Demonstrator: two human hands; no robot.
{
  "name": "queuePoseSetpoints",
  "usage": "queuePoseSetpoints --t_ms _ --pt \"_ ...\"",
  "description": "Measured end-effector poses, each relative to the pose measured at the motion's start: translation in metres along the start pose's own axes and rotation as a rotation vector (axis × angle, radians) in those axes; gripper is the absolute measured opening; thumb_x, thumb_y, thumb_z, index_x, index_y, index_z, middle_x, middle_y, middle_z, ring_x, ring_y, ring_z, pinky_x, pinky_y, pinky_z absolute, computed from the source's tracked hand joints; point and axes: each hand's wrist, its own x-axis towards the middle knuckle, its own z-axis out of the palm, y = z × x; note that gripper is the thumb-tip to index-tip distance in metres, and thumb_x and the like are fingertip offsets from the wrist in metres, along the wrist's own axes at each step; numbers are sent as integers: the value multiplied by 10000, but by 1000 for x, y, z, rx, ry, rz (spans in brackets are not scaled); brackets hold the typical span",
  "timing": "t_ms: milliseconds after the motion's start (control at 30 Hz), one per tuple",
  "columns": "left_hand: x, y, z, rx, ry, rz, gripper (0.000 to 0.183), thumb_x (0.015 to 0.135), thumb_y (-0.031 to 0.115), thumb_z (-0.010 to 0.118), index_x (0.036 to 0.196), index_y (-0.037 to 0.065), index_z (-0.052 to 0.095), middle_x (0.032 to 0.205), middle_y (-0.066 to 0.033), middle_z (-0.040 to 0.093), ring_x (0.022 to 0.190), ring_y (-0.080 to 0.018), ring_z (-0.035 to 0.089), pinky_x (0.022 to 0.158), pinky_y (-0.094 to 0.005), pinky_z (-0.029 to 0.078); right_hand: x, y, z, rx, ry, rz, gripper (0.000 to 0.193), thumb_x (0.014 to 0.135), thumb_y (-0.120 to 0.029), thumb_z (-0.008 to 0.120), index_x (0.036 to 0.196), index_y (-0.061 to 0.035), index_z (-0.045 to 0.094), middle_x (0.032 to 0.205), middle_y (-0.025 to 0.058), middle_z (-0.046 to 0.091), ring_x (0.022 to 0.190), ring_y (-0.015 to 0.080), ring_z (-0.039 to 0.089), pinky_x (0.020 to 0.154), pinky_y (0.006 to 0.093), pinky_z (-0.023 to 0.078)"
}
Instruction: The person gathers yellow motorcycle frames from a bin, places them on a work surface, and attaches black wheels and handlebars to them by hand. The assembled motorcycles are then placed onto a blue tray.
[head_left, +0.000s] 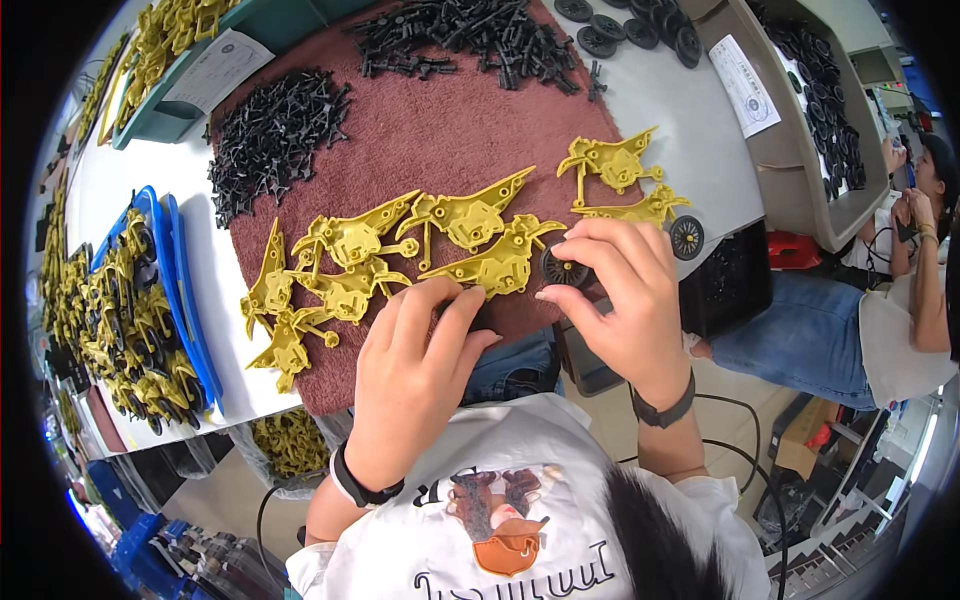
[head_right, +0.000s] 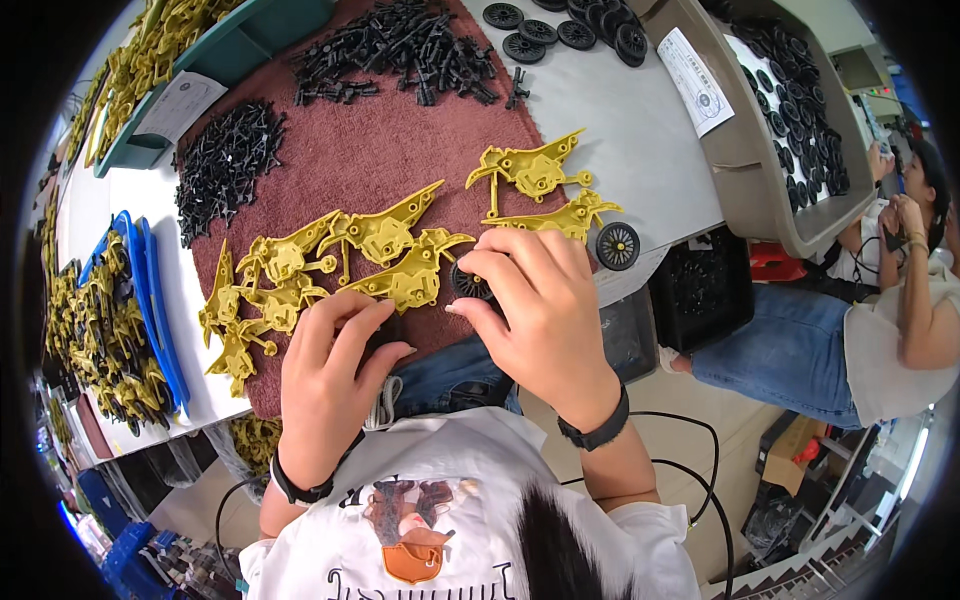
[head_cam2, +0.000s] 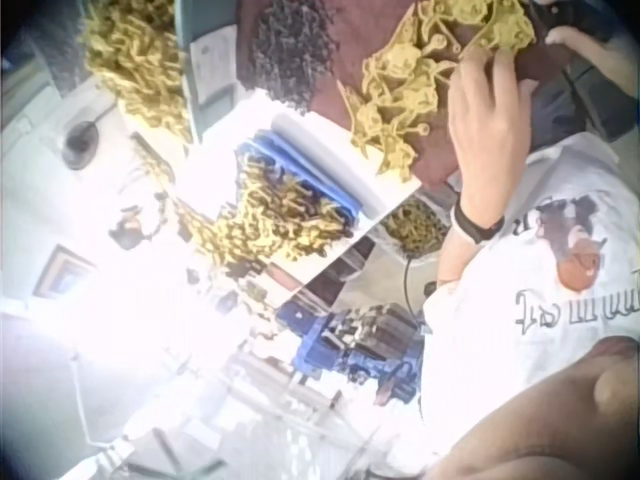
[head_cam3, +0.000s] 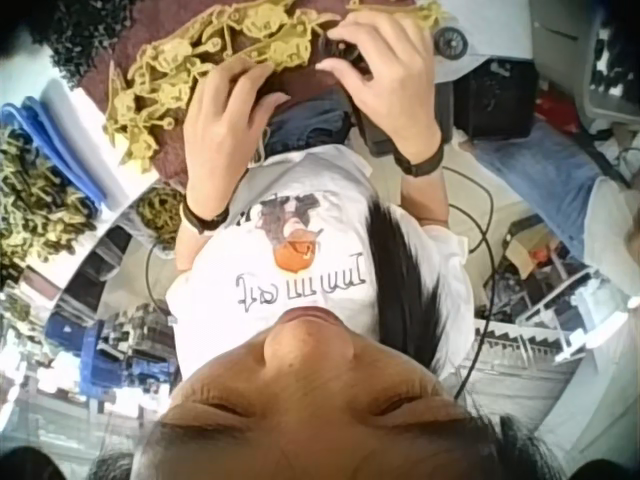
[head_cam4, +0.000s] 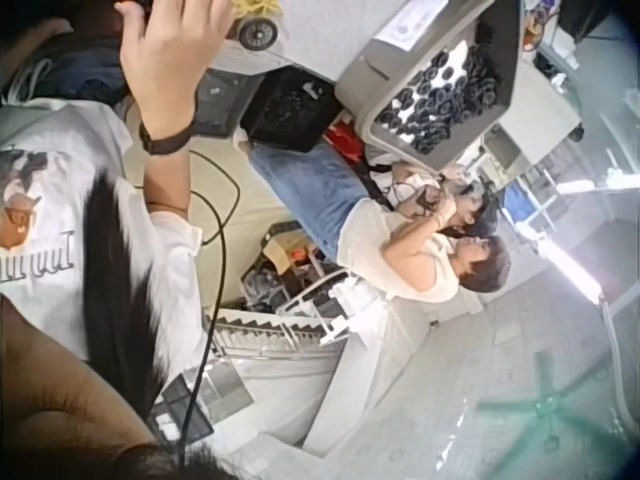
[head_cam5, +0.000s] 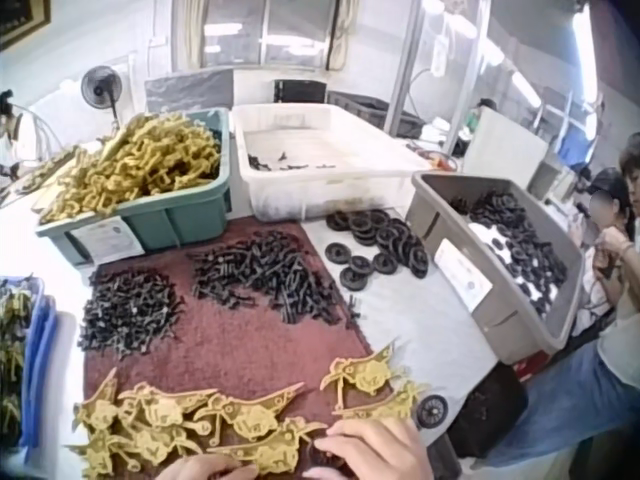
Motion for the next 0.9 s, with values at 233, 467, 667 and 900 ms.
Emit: queuePoseSetpoints --t_ms 233,467,667,900 --pt "2 3 -4 199 53 -11 384 705 162 803 1059 98 666 1053 -57 602 991 -277 554 870 -402 427 0 2 2 3 12 -64 390 643 -173 828 983 -102 651 1020 37 606 932 254 557 802 396 411" --pt "12 0 -21 110 0 -16 390 696 150 804 1052 75 662 1048 -78 601 982 -293 550 868 -401 429 6 18 -24 0 71 -6 349 696 -144 801 1016 -86 673 1033 76 617 967 294 561 858 389 427" --pt "58 0 -63 69 -46 194 291 741 116 759 1011 67 661 992 -86 604 908 -300 584 780 -401 484 18 52 -87 -97 106 115 346 747 -77 741 1074 -28 638 1078 144 618 1009 342 575 886 391 460" --pt "175 20 -62 -136 -435 483 182 845 88 673 998 -5 641 955 -145 606 869 -323 611 778 -376 492 75 140 -104 -131 -12 34 495 822 -134 710 1273 -24 540 1290 185 552 1200 348 535 1019 403 425"
